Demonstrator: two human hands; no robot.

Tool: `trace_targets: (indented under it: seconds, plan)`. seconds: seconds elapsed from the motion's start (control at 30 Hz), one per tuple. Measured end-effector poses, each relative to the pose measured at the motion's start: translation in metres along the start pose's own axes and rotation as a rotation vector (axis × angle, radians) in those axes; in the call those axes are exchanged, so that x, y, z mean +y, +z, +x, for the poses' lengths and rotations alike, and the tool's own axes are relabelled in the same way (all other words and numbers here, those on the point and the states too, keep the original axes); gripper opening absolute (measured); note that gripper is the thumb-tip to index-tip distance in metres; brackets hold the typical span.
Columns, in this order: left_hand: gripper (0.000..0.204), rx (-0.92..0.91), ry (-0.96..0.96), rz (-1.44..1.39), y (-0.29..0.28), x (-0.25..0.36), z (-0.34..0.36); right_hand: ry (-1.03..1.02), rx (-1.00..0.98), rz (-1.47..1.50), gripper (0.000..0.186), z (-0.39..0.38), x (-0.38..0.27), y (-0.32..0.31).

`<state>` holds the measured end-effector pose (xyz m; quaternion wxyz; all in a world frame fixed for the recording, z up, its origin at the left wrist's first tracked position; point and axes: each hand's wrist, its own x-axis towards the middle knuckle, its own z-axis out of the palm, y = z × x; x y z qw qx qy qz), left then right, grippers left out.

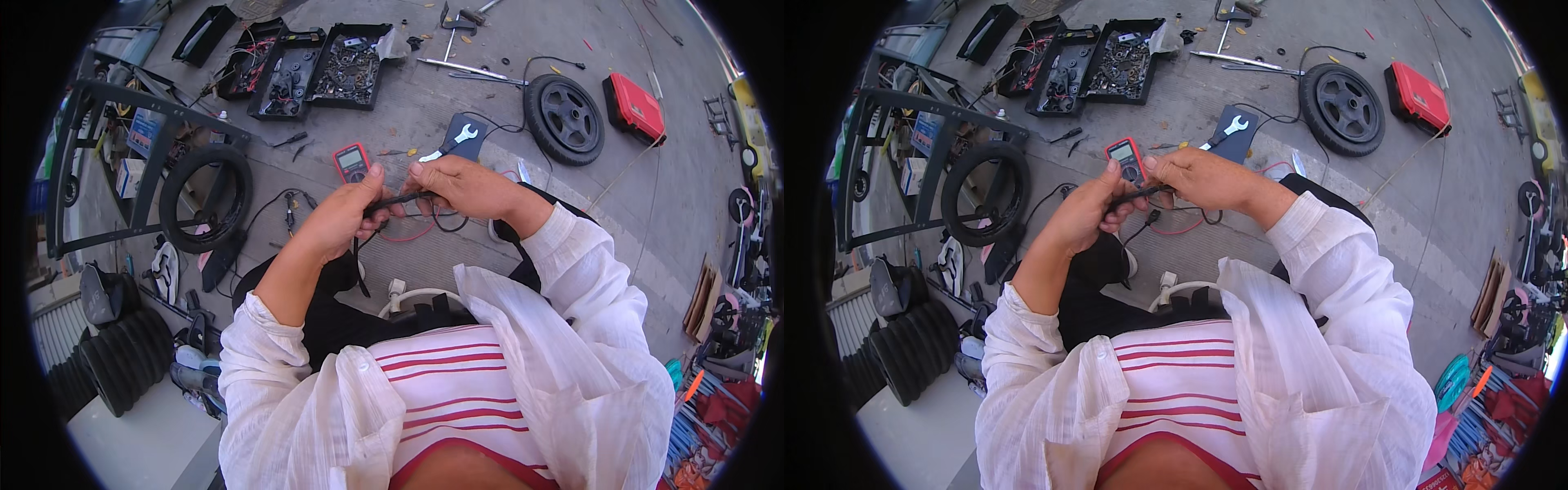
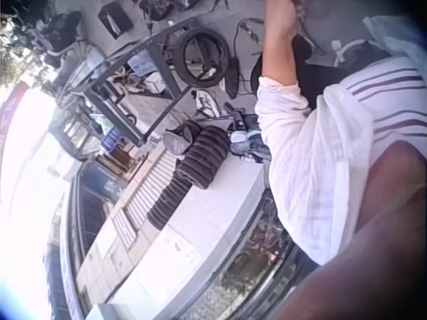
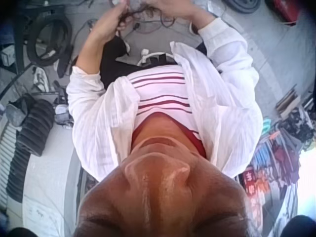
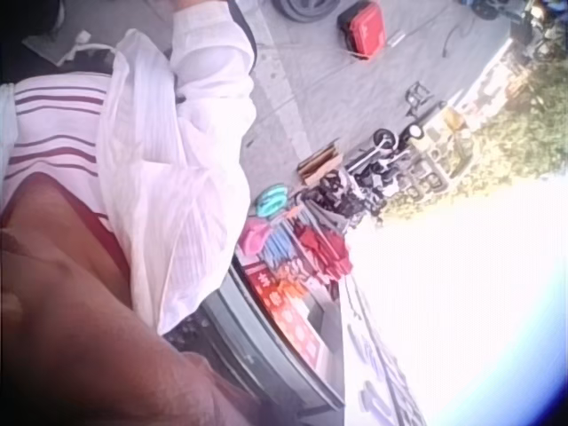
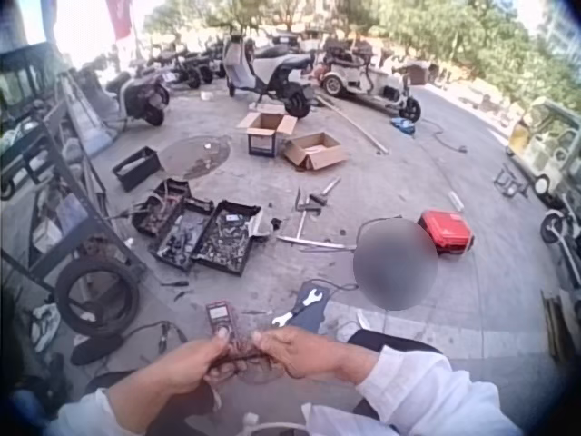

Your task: The person uses a multimeter to test a small black electronic component, then strips and twists wires with pliers and a wrench. They wrap the connection with black electrical tape and continue adjusting the wires.

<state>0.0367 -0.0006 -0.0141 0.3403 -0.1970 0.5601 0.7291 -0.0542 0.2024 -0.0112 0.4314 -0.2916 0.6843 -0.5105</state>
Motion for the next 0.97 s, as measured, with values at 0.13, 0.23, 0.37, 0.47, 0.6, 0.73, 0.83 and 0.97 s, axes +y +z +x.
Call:
trace_targets:
  seconds: [0.13, 0.23, 0.37, 0.47, 0.6, 0.73, 0.83, 0.97]
  plan:
    - [0.040, -0.006, 0.044, 0.123, 0.001, -0.002, -0.001, -0.033, -0.065, -0.100, 0.030, -0.005, 0.001, 0.006]
    - [0.028, 0.029, 0.117, 0.129, 0.005, -0.002, -0.007, -0.090, -0.058, -0.192, 0.029, -0.006, 0.005, 0.016]
    - [0.022, 0.042, 0.148, 0.093, 0.008, -0.002, -0.012, -0.153, -0.027, -0.146, 0.027, -0.010, 0.004, 0.018]
    - [0.020, 0.022, 0.273, 0.445, -0.004, 0.001, -0.013, -0.156, -0.074, -0.241, 0.027, -0.019, -0.002, 0.005]
    - [0.019, 0.336, 0.423, 0.816, -0.023, 0.008, -0.024, -0.161, -0.076, -0.369, 0.025, -0.029, 0.002, -0.038]
    - [0.018, 0.814, 0.616, 0.776, -0.060, 0.013, -0.035, -0.079, 0.340, -0.704, 0.020, -0.042, 0.009, -0.081]
    - [0.020, 1.144, 0.930, 0.606, -0.084, 0.024, -0.049, -0.045, 0.492, -0.800, 0.023, -0.045, 0.021, -0.105]
    - [0.028, 1.457, 0.933, 0.357, -0.128, 0.025, -0.085, 0.068, 0.550, -0.713, 0.024, -0.048, 0.026, -0.113]
